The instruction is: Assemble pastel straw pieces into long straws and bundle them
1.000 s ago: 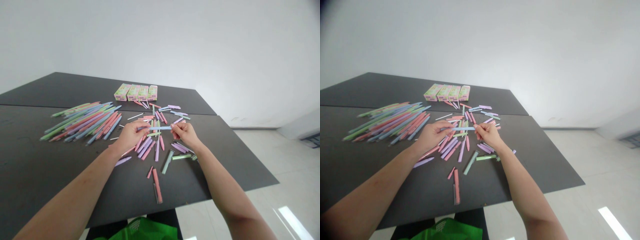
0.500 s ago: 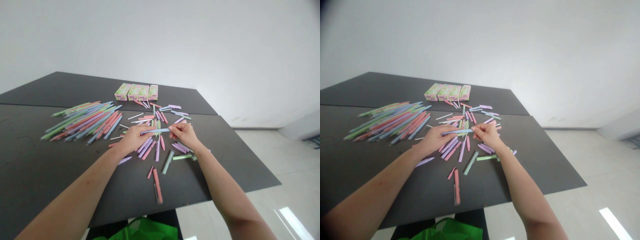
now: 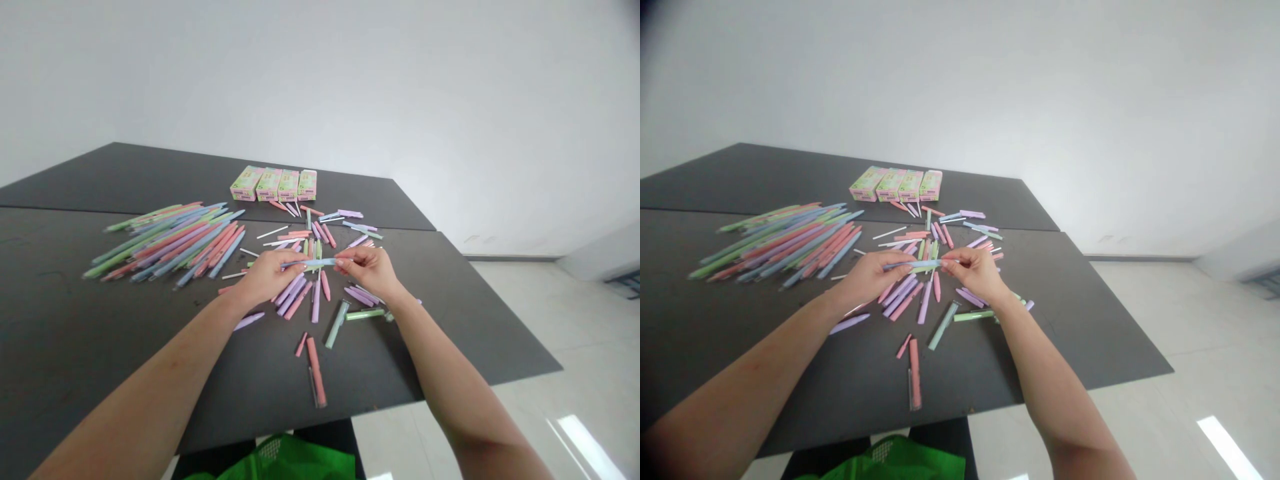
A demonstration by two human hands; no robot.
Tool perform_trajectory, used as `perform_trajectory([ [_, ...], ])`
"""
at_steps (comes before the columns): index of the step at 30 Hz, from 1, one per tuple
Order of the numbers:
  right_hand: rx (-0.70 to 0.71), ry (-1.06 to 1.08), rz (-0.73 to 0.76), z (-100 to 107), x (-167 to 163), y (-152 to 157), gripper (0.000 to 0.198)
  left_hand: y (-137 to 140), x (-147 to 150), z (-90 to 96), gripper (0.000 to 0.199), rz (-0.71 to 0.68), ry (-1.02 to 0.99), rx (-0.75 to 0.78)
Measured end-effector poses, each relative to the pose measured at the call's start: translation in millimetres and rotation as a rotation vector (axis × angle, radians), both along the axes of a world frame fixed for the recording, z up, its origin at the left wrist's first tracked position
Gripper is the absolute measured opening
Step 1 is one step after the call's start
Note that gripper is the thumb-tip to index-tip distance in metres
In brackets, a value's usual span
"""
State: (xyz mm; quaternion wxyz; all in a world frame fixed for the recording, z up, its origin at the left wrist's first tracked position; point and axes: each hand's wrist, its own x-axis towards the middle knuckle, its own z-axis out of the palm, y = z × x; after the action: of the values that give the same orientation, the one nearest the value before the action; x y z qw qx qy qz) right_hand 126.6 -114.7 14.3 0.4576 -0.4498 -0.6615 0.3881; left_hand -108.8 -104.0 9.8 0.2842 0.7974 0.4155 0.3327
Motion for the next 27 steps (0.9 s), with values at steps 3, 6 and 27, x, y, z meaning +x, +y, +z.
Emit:
perform_trajectory([
  [3,-0.034,-0.002,-0.006,2.3,-1.1,-0.6,0.031,0.3,-1.7,-2.5,0.029,-0.006,0.082,0.061],
  [6,-0.085,0.001,-0.029,3.6,-3.1,-0.6,0.033,-2.6,-0.8,-3.9,0.034,0.0,0.211,0.199],
  [27,0.124,-0.181,0.068,-9.9,0.5,-0.4,0.024,-1.8,2.5,-12.6,0.03,-0.08,0.287,0.213],
])
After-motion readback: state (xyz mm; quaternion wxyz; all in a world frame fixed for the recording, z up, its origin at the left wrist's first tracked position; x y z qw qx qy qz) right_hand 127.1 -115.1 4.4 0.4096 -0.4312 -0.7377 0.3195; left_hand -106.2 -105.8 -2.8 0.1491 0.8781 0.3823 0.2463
